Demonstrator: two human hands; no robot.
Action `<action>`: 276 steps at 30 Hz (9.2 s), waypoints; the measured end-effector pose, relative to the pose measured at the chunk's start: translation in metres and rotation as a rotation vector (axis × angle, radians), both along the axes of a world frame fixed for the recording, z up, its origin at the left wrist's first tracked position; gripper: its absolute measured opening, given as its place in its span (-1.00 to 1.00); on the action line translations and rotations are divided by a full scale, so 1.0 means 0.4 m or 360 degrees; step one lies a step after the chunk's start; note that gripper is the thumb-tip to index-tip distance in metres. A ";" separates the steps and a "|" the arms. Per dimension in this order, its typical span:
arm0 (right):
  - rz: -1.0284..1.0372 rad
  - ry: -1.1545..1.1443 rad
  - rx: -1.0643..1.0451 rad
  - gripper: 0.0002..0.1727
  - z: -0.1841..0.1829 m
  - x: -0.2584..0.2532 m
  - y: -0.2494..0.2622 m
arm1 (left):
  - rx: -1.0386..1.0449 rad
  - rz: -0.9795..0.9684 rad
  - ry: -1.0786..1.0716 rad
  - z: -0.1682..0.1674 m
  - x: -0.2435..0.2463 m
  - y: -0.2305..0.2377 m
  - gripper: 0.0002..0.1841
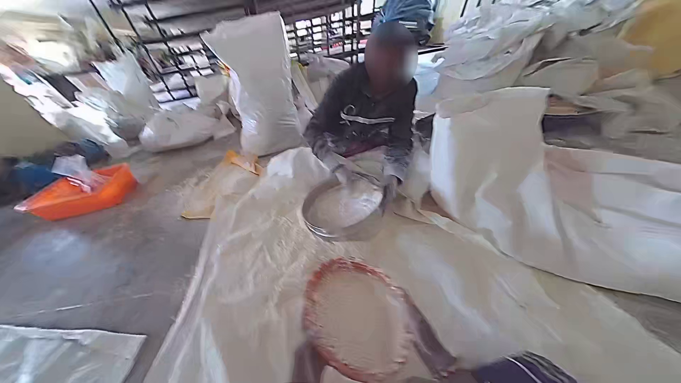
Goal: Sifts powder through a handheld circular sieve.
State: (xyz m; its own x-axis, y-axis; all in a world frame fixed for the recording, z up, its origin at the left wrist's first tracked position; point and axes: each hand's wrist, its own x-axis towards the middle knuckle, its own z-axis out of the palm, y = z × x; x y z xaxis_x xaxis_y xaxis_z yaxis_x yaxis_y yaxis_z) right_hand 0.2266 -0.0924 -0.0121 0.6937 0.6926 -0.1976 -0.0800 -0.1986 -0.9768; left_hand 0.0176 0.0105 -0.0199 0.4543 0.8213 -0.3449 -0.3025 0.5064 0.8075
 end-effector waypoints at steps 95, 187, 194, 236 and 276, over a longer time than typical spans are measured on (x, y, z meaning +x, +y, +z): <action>-0.0184 0.0289 -0.0160 -0.46 0.011 0.030 0.000 | -0.0035 -0.0283 -0.0193 -0.019 -0.019 0.015 -0.26; 0.1280 -0.1416 -0.1004 -0.37 0.194 -0.031 0.273 | -0.0261 0.0031 0.0005 0.048 0.035 0.006 -0.32; 0.1469 -0.1143 -0.0956 -0.26 0.122 -0.129 0.265 | -0.0162 -0.0095 -0.0030 0.048 0.024 -0.006 -0.32; 0.1739 -0.1248 -0.1048 -0.51 0.224 -0.087 0.248 | -0.0455 0.0070 0.0014 0.057 0.030 0.022 -0.34; 0.1697 -0.1560 -0.0963 -0.66 0.195 -0.110 0.214 | -0.0158 0.0049 -0.0038 0.060 0.016 0.003 -0.31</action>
State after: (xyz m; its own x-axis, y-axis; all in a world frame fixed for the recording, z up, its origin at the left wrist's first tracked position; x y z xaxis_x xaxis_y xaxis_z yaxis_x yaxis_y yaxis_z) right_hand 0.1827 -0.0069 0.0659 -0.0248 0.9162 -0.4000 0.9406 -0.1142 -0.3198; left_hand 0.0241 0.0116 0.0041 0.4385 0.7975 -0.4145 -0.3379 0.5736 0.7462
